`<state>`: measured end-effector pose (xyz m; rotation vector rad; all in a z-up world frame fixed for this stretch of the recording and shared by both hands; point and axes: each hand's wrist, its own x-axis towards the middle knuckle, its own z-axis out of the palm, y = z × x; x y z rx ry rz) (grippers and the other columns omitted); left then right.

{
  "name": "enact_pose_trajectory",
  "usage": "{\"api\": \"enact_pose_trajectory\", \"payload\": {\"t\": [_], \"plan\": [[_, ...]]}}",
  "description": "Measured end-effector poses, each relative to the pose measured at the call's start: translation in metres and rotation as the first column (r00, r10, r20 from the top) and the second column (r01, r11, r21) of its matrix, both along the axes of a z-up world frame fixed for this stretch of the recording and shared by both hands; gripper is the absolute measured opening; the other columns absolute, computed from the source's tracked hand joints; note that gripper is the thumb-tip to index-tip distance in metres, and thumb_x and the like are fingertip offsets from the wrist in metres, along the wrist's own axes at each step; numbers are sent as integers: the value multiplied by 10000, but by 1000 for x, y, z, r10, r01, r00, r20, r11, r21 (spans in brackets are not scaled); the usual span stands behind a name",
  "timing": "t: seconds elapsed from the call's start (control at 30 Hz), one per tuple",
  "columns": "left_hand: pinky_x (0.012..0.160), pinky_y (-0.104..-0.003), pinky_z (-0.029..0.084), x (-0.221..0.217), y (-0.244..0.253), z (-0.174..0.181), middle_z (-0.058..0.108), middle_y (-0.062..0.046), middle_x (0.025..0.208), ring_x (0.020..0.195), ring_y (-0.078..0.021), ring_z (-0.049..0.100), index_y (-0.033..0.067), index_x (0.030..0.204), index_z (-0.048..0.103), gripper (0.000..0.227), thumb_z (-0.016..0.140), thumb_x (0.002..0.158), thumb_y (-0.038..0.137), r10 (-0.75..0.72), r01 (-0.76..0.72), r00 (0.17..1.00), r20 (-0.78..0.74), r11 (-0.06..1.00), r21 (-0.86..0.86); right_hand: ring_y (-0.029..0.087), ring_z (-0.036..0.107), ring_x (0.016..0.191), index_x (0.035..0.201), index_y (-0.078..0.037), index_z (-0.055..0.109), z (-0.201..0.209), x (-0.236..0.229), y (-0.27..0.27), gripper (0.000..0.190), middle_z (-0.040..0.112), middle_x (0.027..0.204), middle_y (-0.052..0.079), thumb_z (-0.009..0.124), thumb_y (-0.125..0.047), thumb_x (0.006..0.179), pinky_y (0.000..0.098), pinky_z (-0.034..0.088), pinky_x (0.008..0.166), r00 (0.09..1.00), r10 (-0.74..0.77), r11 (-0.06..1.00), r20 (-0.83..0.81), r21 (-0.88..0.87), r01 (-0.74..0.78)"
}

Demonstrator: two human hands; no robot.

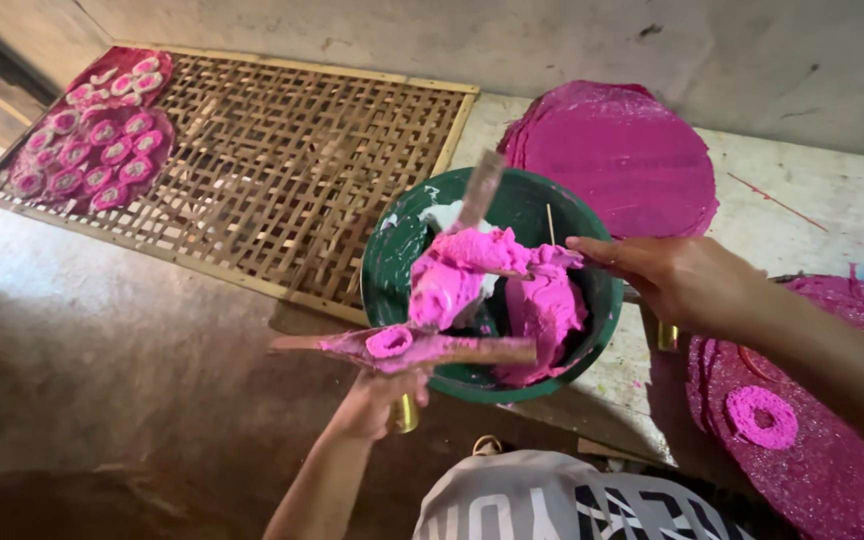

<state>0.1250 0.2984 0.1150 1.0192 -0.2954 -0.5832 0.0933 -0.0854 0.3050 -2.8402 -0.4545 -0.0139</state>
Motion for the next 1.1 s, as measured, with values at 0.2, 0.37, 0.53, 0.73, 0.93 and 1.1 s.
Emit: {"api": "enact_pose_trajectory", "payload": {"t": [0.2,0.37,0.53,0.73,0.93,1.1], "plan": [[670,-340,547,0,-35,-7,628,-73,1005,776,-174,623,36,1173,605,364,739,841,102,169,-188,973,-156,976,-112,332,743,742,1447,-293,567,-52,-5,11,574,753,1043,144,657,-101,913,416,599,701,997,-74,953,-12,294,74],[686,-333,544,9,-54,1,614,-72,1000,799,-158,611,30,1191,610,359,728,865,125,213,-223,974,-72,958,-179,334,753,900,1416,-163,591,-73,-19,11,522,741,1127,182,653,-65,907,399,600,769,984,16,893,176,440,-93],[653,-315,523,24,-41,4,605,-90,971,799,-152,611,-5,1224,608,435,749,880,219,18,-26,999,-42,983,-183,347,756,754,1479,-251,593,-64,-16,-29,474,838,1045,138,592,-126,1021,366,611,752,824,-358,798,-440,314,514],[699,-309,533,17,-63,-18,625,-119,999,798,-180,620,-32,1209,650,480,737,877,303,-380,317,922,-67,845,-430,217,788,826,1377,-147,646,-69,32,-35,415,755,1193,142,656,-88,966,325,652,730,957,-78,852,280,517,-82],[640,-284,515,13,-55,1,611,-138,917,780,-170,595,-65,1240,647,420,707,917,197,-445,367,890,-97,827,-426,218,785,904,1386,-112,626,-88,39,-7,427,736,1256,134,662,-59,963,325,648,810,923,2,807,385,544,-229],[627,-231,508,11,-68,41,582,-72,994,779,-123,571,25,1319,575,518,708,836,153,-365,244,927,-88,764,-598,224,765,1021,1383,-53,619,-115,23,-18,398,718,1294,161,607,-81,986,346,597,887,950,123,724,288,629,-284]]}}
